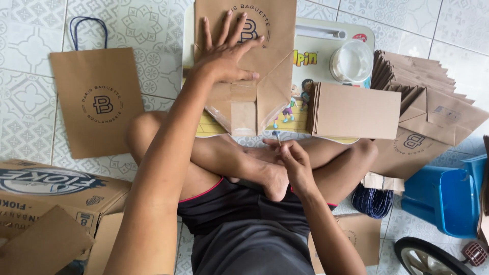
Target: The person sits on the floor and uses a small brush to apply glue from a container onto the flaps of brown paper bags. They fold the flaps inward to seal the bags and place the finished items into a stack.
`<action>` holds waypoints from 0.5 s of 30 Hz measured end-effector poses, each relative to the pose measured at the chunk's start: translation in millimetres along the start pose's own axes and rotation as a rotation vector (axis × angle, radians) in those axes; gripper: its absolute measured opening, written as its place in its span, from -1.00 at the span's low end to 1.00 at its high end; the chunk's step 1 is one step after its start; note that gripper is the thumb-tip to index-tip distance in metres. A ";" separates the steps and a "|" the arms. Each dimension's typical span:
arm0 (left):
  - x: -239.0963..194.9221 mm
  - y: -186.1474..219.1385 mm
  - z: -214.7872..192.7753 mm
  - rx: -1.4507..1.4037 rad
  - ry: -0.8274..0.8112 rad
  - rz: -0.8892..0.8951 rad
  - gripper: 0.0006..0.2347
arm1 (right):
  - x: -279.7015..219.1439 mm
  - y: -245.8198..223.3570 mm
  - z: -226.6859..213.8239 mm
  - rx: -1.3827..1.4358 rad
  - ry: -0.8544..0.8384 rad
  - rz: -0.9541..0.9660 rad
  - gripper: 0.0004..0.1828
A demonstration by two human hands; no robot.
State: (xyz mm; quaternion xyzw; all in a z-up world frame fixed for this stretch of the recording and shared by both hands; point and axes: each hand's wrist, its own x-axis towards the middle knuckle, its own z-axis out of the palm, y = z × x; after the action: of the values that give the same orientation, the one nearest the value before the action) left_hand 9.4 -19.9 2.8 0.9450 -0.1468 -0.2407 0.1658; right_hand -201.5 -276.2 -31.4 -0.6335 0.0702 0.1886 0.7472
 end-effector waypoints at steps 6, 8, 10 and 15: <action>-16.4 16.5 2.1 0.018 -0.078 -0.014 -0.31 | -2.9 28.9 2.0 0.175 -0.242 -0.049 -0.77; -16.8 17.6 1.9 0.010 -0.120 -0.025 -0.33 | -5.0 18.4 4.7 0.197 -0.273 -0.060 -0.76; -20.1 21.3 -7.9 0.003 -0.154 -0.035 -0.34 | -0.4 11.6 6.0 0.216 -0.308 -0.078 -0.73; -24.9 33.1 -32.0 0.090 -0.315 -0.112 -0.32 | 11.4 -7.2 8.6 0.077 -0.387 -0.272 -0.75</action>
State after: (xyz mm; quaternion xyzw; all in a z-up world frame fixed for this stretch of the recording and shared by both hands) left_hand -2.0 -33.1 52.2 0.9087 -0.1287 -0.3880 0.0844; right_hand -189.5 -266.5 -27.1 -0.5601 -0.1531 0.2010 0.7890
